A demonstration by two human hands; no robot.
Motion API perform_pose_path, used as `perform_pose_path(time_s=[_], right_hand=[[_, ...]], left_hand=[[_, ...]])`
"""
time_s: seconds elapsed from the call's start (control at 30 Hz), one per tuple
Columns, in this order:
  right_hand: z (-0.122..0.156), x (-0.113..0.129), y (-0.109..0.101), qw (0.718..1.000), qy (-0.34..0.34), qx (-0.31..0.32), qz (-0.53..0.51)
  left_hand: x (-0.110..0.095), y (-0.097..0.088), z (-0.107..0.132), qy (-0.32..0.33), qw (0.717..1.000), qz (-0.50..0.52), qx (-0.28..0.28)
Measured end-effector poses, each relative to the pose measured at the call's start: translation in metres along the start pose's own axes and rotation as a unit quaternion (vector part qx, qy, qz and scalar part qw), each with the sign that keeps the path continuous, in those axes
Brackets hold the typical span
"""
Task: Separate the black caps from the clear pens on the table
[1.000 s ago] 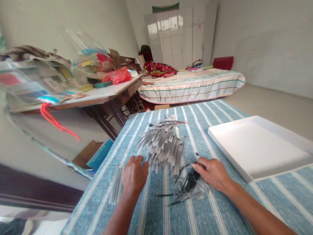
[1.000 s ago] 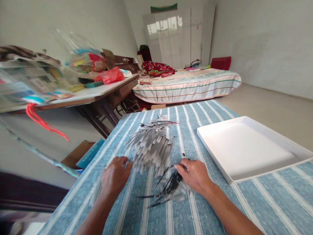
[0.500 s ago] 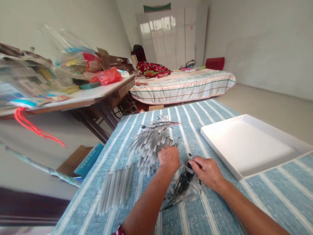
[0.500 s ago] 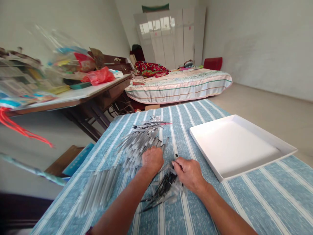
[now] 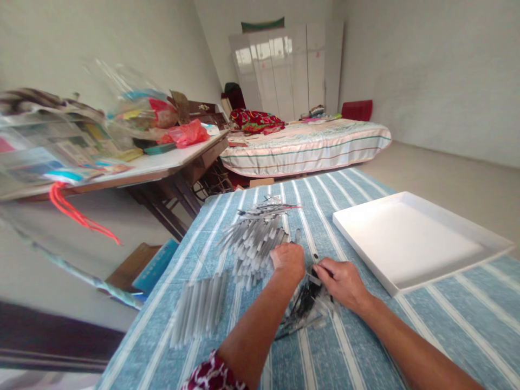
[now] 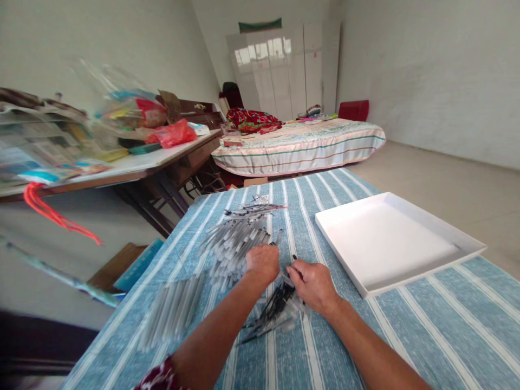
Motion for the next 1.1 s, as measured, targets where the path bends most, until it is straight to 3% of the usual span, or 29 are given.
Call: perform_pose_path(time_s=[0.23, 0.43, 0.63, 0.77, 0.9, 1.0, 1.1], right_hand=[[0.0, -0.002, 0.002, 0.999, -0.003, -0.019, -0.029], [-0.003, 0.003, -0.008, 0.98, 0.026, -0.025, -0.194], [-0.003, 0.01, -0.011, 0.932, 0.083, 0.062, -0.348], [0.002, 0.01, -0.003, 0.887, 0.109, 0.147, -0.425], [0.005, 0.01, -0.003, 0.846, 0.087, 0.199, -0.486], [0.004, 0.01, -0.005, 0.834, 0.062, 0.23, -0.498], [0.004, 0.01, -0.003, 0.848, 0.073, 0.229, -0.472]], left_hand=[[-0.004, -0.008, 0.011, 0.018, 0.992, -0.12, -0.018], [0.0, -0.012, 0.058, 0.076, 0.985, -0.137, -0.078], [0.021, 0.011, 0.096, 0.182, 0.974, -0.081, -0.11], [0.038, 0.019, 0.103, 0.221, 0.966, -0.032, -0.131], [0.044, 0.018, 0.105, 0.243, 0.961, 0.032, -0.125], [0.047, 0.018, 0.106, 0.249, 0.961, 0.056, -0.111], [0.049, 0.02, 0.107, 0.24, 0.964, 0.061, -0.099]])
Point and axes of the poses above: each hand's wrist, its own z-axis away from the middle knuckle, its own y-axis out of the palm, x = y × z, the point moved 2 cm from there along -z, towards the middle knuckle, and after that the axes turned 6 degrees about x, right-handed, at the moved point
